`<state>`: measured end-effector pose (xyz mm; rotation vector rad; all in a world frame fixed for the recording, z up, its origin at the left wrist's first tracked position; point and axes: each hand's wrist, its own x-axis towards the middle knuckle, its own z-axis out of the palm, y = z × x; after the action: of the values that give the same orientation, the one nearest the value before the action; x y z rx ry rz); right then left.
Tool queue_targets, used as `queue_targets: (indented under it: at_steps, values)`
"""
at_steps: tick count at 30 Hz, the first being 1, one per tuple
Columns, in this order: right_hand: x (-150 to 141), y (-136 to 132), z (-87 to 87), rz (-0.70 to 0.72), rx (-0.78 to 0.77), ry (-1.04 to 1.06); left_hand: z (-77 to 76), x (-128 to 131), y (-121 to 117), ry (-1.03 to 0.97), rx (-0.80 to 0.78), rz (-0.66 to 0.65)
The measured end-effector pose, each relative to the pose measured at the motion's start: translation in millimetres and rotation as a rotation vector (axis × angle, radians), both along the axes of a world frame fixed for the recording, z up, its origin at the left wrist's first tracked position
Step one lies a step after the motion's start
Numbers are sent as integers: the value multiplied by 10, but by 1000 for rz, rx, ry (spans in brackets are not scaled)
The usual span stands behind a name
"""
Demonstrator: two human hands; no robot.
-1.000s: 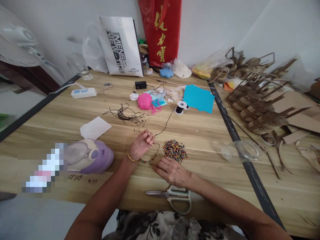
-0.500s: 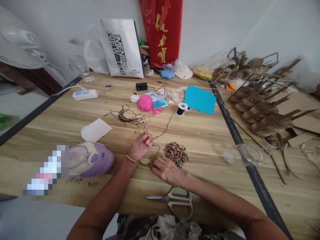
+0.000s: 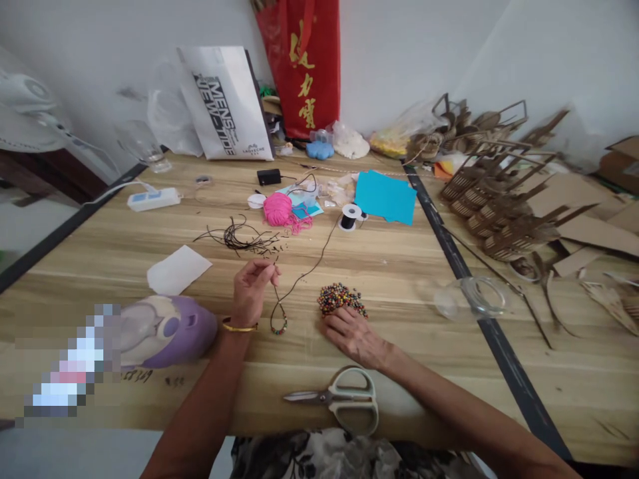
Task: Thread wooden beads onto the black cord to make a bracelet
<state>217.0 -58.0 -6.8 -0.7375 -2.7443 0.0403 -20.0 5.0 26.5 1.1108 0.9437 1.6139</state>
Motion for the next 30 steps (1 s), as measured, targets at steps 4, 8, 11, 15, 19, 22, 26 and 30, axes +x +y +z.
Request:
queue_targets:
  at_steps: [4, 8, 11, 15, 19, 22, 26, 30]
  values:
    - [41, -1, -6, -3, -20, 113, 51, 55, -106, 308, 27, -22]
    - [68, -8, -8, -100, -119, 366, 49, 241, -221, 713, 92, -156]
    - [106, -1, -44, -190, -191, 588, -6, 411, -294, 932, 207, -248]
    - [160, 25, -125, -288, -252, 749, -93, 562, -374, 1103, 269, -360]
    - [168, 58, -166, -296, -253, 826, -169, 621, -422, 1197, 262, -380]
    - [157, 72, -173, -292, -244, 847, -231, 638, -429, 1195, 244, -379]
    - [161, 75, -178, -273, -281, 829, -288, 642, -414, 1139, 152, -390]
    - [171, 84, -185, -243, -307, 812, -297, 640, -399, 1041, 68, -405]
